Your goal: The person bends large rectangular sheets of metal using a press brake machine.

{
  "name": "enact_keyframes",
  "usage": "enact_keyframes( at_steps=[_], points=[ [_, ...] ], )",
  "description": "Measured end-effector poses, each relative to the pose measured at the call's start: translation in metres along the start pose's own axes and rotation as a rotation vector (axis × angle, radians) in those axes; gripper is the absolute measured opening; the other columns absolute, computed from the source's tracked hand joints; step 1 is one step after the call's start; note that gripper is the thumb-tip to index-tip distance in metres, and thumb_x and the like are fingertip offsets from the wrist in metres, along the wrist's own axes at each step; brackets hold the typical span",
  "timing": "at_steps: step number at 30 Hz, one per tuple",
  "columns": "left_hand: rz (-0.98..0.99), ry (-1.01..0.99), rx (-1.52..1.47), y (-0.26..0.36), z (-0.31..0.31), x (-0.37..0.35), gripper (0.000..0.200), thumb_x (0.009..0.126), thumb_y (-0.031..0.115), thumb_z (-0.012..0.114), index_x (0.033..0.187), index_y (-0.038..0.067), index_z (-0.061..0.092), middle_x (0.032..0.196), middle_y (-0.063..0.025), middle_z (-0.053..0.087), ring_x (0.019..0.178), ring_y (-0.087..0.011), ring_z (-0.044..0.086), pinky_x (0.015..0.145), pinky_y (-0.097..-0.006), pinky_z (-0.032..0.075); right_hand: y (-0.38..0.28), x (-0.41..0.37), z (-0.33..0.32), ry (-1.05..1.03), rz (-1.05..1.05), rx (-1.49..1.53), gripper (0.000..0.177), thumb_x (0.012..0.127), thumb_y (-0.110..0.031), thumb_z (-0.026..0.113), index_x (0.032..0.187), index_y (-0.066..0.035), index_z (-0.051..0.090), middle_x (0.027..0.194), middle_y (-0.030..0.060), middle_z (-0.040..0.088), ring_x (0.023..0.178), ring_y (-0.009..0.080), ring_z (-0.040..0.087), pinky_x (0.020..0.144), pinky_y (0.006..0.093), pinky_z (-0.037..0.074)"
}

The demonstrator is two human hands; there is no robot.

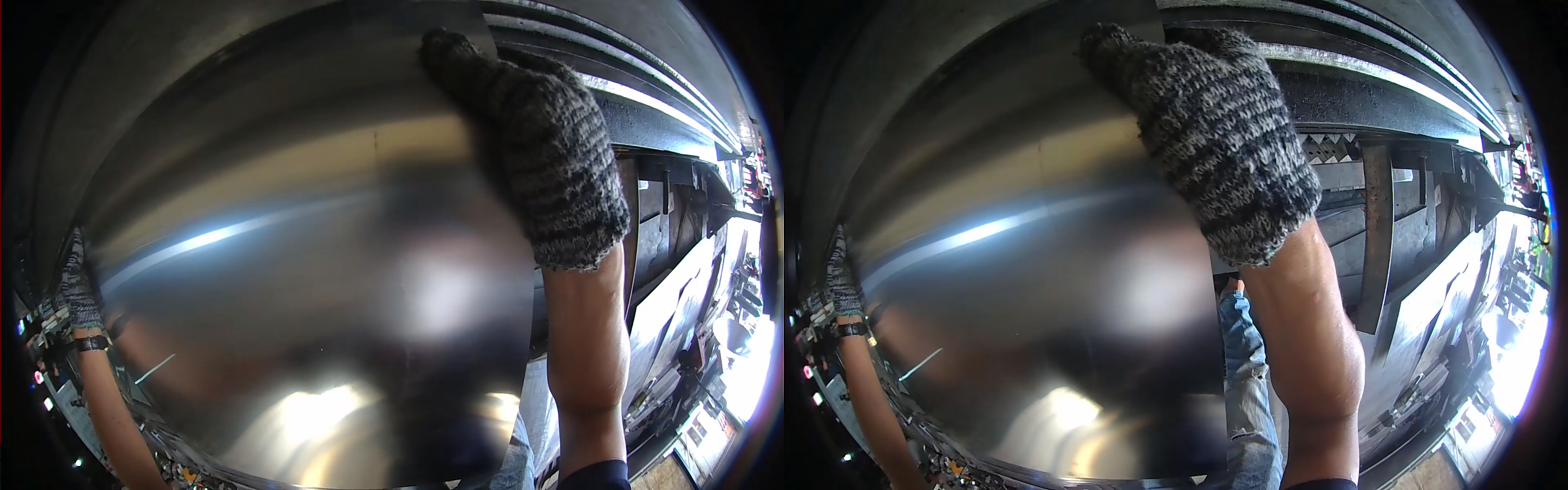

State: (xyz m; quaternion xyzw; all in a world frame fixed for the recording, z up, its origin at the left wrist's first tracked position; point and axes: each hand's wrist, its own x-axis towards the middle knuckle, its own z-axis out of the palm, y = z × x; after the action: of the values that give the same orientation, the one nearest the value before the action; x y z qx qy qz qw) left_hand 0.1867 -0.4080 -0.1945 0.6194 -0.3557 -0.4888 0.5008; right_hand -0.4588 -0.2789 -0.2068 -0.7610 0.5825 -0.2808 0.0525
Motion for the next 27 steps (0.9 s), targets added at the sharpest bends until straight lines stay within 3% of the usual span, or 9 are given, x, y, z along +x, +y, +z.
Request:
enact_keyframes(
  at_steps=[4, 6, 13, 19, 21, 25, 27],
  points=[
    [-0.046, 0.011, -0.265, -0.002, 0.025, -0.016, 0.048, 0.108, 0.013, 0.027, 0.155, 0.003, 0.023, 0.158, -0.0044, 0.029, 0.143, -0.0136, 0.029, 0.121, -0.0249, 0.016, 0.013, -0.005, -0.007, 0.006, -0.008, -0.009, 0.033, 0.093, -0.009, 0.057, 0.124, -0.004, 0.066, 0.125, 0.0149, 0.067, 0.116, 0.0250, 0.063, 0.103, 0.0329, 0.046],
    [-0.046, -0.047, -0.050, -0.006, 0.004, -0.006, 0.048, 0.108, 0.014, 0.027, 0.155, 0.004, 0.023, 0.158, -0.0041, 0.029, 0.143, -0.0139, 0.029, 0.121, -0.0256, 0.017, 0.011, -0.007, -0.006, 0.012, -0.014, -0.015, 0.033, 0.093, -0.009, 0.057, 0.124, -0.004, 0.066, 0.125, 0.0149, 0.067, 0.115, 0.0252, 0.064, 0.103, 0.0330, 0.046],
    [-0.057, -0.207, 0.084, -0.011, -0.052, 0.021, 0.049, 0.108, 0.016, 0.027, 0.155, 0.004, 0.023, 0.158, -0.0029, 0.030, 0.143, -0.0142, 0.029, 0.120, -0.0263, 0.018, 0.007, -0.008, -0.004, 0.041, -0.030, -0.041, 0.032, 0.093, -0.009, 0.057, 0.123, -0.004, 0.067, 0.124, 0.0150, 0.067, 0.114, 0.0257, 0.064, 0.102, 0.0332, 0.047],
    [-0.025, -0.209, -0.047, -0.006, -0.050, 0.019, 0.048, 0.108, 0.016, 0.027, 0.154, 0.003, 0.025, 0.156, -0.0043, 0.033, 0.142, -0.0150, 0.030, 0.121, -0.0274, 0.017, 0.006, 0.004, 0.005, 0.066, -0.024, -0.052, 0.032, 0.093, -0.009, 0.058, 0.123, -0.005, 0.067, 0.124, 0.0151, 0.067, 0.114, 0.0261, 0.064, 0.102, 0.0335, 0.047],
    [-0.029, -0.133, 0.075, -0.007, -0.045, 0.018, 0.049, 0.108, 0.017, 0.027, 0.155, 0.003, 0.023, 0.158, -0.0046, 0.030, 0.144, -0.0154, 0.027, 0.121, -0.0278, 0.016, 0.004, 0.001, 0.004, 0.073, -0.024, -0.056, 0.032, 0.092, -0.009, 0.058, 0.123, -0.005, 0.067, 0.124, 0.0151, 0.067, 0.113, 0.0262, 0.064, 0.102, 0.0335, 0.047],
    [0.017, -0.162, 0.252, -0.004, -0.033, 0.014, 0.050, 0.108, 0.018, 0.026, 0.155, 0.003, 0.021, 0.161, -0.0044, 0.025, 0.146, -0.0159, 0.024, 0.122, -0.0285, 0.014, 0.001, -0.013, -0.004, 0.089, -0.023, -0.062, 0.032, 0.092, -0.009, 0.058, 0.122, -0.005, 0.067, 0.123, 0.0152, 0.067, 0.113, 0.0265, 0.064, 0.101, 0.0337, 0.047],
    [-0.045, -0.030, 0.068, -0.002, -0.003, -0.005, 0.050, 0.108, 0.018, 0.026, 0.156, 0.003, 0.020, 0.161, -0.0043, 0.024, 0.146, -0.0161, 0.024, 0.122, -0.0284, 0.013, 0.002, -0.006, 0.001, 0.097, -0.026, -0.069, 0.032, 0.092, -0.009, 0.058, 0.122, -0.005, 0.067, 0.123, 0.0152, 0.067, 0.112, 0.0267, 0.065, 0.101, 0.0338, 0.047]
  ],
)
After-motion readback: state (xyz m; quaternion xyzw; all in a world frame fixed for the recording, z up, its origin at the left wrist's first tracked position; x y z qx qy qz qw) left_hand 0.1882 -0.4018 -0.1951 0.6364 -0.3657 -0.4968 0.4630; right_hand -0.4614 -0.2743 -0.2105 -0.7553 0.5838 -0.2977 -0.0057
